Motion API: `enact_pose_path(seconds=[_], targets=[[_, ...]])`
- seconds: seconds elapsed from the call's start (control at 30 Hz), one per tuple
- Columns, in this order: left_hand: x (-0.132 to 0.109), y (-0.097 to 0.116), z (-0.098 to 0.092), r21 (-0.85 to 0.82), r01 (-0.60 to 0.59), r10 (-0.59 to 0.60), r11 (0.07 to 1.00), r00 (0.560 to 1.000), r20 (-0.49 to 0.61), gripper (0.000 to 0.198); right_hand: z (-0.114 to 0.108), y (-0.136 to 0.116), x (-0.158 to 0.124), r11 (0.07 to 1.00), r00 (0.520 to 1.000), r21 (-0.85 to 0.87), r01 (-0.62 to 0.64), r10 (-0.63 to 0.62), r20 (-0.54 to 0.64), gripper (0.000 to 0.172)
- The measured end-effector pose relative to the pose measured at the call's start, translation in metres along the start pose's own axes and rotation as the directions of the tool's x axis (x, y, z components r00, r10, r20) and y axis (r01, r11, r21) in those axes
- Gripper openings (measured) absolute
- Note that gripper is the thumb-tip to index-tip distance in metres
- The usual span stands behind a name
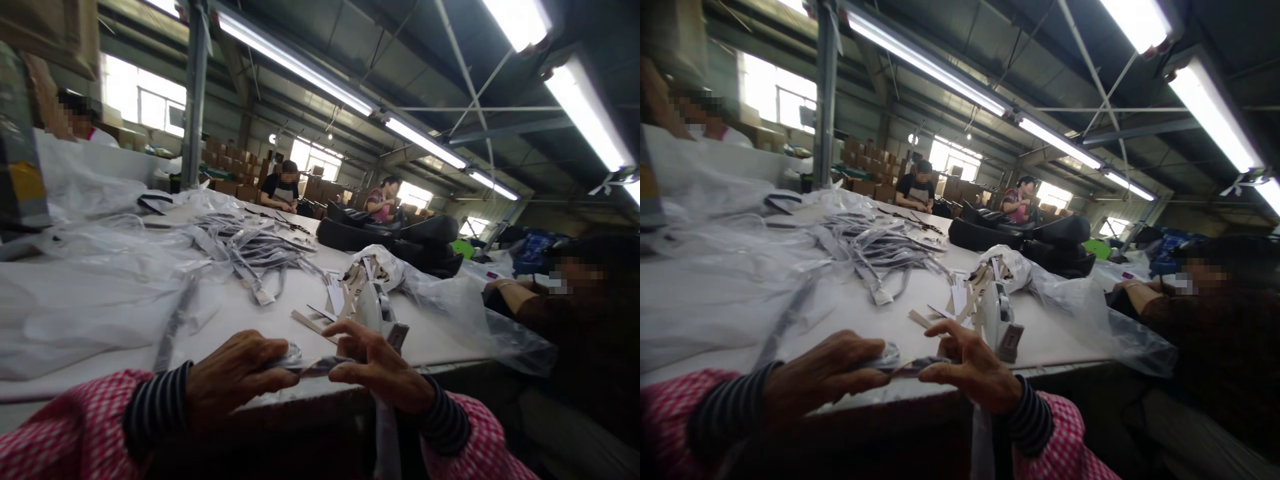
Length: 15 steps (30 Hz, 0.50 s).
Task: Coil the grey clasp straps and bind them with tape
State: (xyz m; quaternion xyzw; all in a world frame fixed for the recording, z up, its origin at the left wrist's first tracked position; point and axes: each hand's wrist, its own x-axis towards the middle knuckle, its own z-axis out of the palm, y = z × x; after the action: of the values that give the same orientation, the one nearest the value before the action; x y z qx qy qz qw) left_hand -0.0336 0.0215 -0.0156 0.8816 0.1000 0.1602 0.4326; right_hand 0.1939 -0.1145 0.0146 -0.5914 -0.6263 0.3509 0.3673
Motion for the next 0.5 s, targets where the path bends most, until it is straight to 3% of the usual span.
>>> enact_pose_path(seconds=[0.1,0.2,0.3,0.37,0.5], targets=[[-0.001,0.002,-0.009,-0.276,0.212,-0.184,0.938,0.975,0.123,0.041,-0.004,-0.006,0.003,0.911,0.975,-0.376,0.167,-0.208,-0.072,0.014],[0.002,0.003,-0.015,-0.487,0.247,-0.200,0.838,0.969,0.148,0.040,0.001,-0.010,0.007,0.842,0.951,-0.491,0.224,-0.300,-0.081,0.019],[0.009,0.007,-0.016,-0.635,0.174,-0.165,0.753,0.984,0.074,0.043,0.021,-0.011,0.013,0.909,0.932,-0.322,0.266,-0.327,-0.154,0.025],[0.013,0.010,-0.013,-0.723,0.098,-0.150,0.684,0.989,-0.008,0.046,0.042,-0.007,0.020,0.948,0.912,-0.173,0.266,-0.306,-0.273,0.024],[0.019,0.015,-0.006,-0.864,-0.027,-0.199,0.502,0.969,-0.146,0.047,0.086,0.012,0.042,0.963,0.805,0.083,0.257,-0.166,-0.569,0.044]])
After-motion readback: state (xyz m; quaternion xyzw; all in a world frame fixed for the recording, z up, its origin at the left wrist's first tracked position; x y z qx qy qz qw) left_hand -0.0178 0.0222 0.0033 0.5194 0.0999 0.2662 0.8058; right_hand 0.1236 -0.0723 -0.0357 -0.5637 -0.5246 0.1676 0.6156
